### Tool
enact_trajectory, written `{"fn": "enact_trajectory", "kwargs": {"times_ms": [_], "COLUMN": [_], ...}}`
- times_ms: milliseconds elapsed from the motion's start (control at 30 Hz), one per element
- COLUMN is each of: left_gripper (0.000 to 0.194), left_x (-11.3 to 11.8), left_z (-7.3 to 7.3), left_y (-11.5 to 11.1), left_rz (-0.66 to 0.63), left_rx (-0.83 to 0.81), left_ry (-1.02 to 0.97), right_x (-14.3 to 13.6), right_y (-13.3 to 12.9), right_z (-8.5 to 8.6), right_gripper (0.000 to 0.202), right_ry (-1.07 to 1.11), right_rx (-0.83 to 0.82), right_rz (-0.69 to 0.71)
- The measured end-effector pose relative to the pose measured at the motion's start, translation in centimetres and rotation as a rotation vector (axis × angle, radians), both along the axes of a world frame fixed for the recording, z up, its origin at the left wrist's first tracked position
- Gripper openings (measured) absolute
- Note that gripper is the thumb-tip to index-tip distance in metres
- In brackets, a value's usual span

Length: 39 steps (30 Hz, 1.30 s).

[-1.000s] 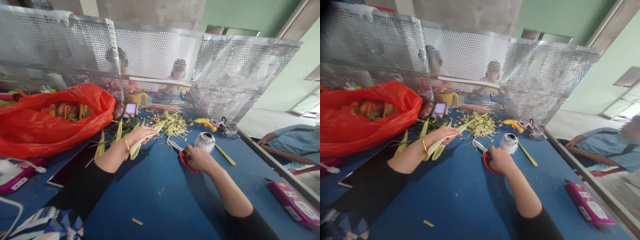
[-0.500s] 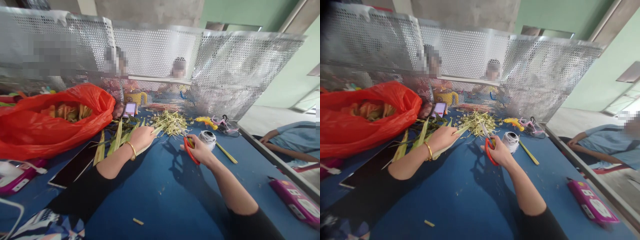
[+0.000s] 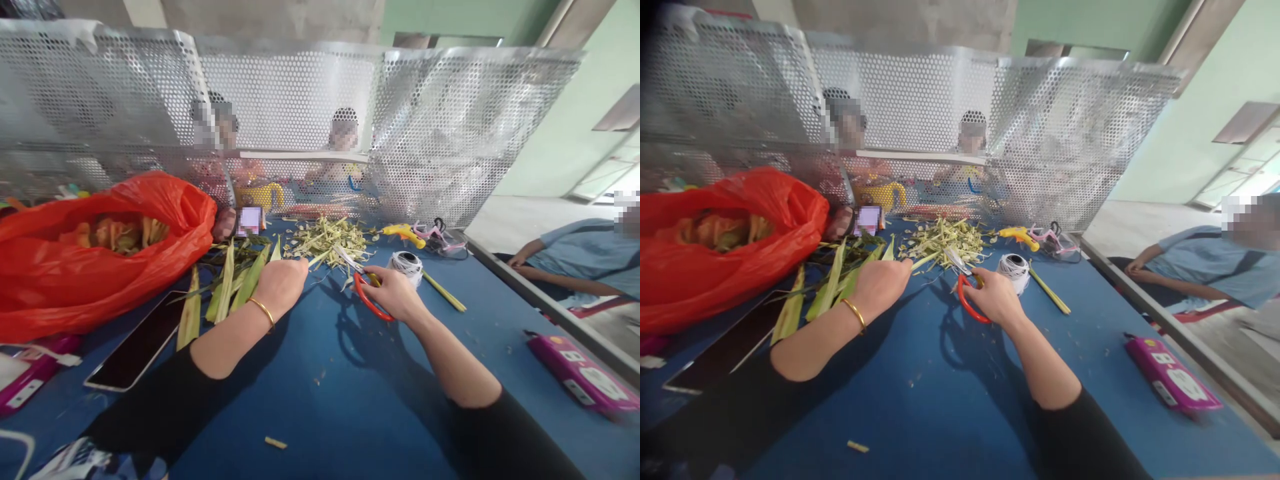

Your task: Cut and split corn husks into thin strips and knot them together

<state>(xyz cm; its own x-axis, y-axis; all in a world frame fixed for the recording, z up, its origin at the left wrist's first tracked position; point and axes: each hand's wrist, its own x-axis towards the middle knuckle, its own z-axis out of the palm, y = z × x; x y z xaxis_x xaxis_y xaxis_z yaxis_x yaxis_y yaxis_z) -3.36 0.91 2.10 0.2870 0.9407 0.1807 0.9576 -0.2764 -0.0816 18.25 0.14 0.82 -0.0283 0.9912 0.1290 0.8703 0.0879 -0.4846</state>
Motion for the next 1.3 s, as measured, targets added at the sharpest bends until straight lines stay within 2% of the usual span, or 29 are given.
{"fn": "enact_trajectory", "kwargs": {"times_ms": [333, 600, 1033, 1133, 1200, 1233, 1300], "left_gripper": [0.038, 0.034, 0.037, 0.031, 0.026, 0.026, 0.029], "left_x": [0.1, -0.8, -0.9, -1.3, -2.0, -2.3, -3.1], "left_z": [0.2, 0.2, 0.0, 0.2, 0.6, 0.8, 1.2], "left_y": [-0.3, 0.3, 0.6, 1.0, 1.6, 1.9, 2.4], "left_rz": [-0.019, -0.034, -0.014, 0.042, 0.097, 0.112, 0.098], "left_rx": [0.043, 0.166, 0.150, 0.135, 0.108, 0.097, 0.013], "left_ry": [0.090, 0.144, 0.121, 0.003, -0.183, -0.310, -0.619], "right_x": [0.2, 0.6, 0.4, 0.5, 0.7, 0.8, 0.9], "right_y": [0.3, 0.5, 0.6, 0.5, 0.4, 0.2, -0.1], "right_z": [-0.1, -0.2, -0.2, 0.2, 0.5, 0.7, 0.9], "right_gripper": [0.038, 0.045, 0.043, 0.040, 0.038, 0.037, 0.035], "right_ry": [-0.014, 0.053, 0.129, 0.046, -0.017, -0.025, 0.018], "right_rx": [-0.001, -0.054, -0.056, 0.003, -0.010, -0.059, -0.242], "right_rz": [0.003, 0.085, 0.093, -0.005, -0.004, 0.061, 0.304]}}
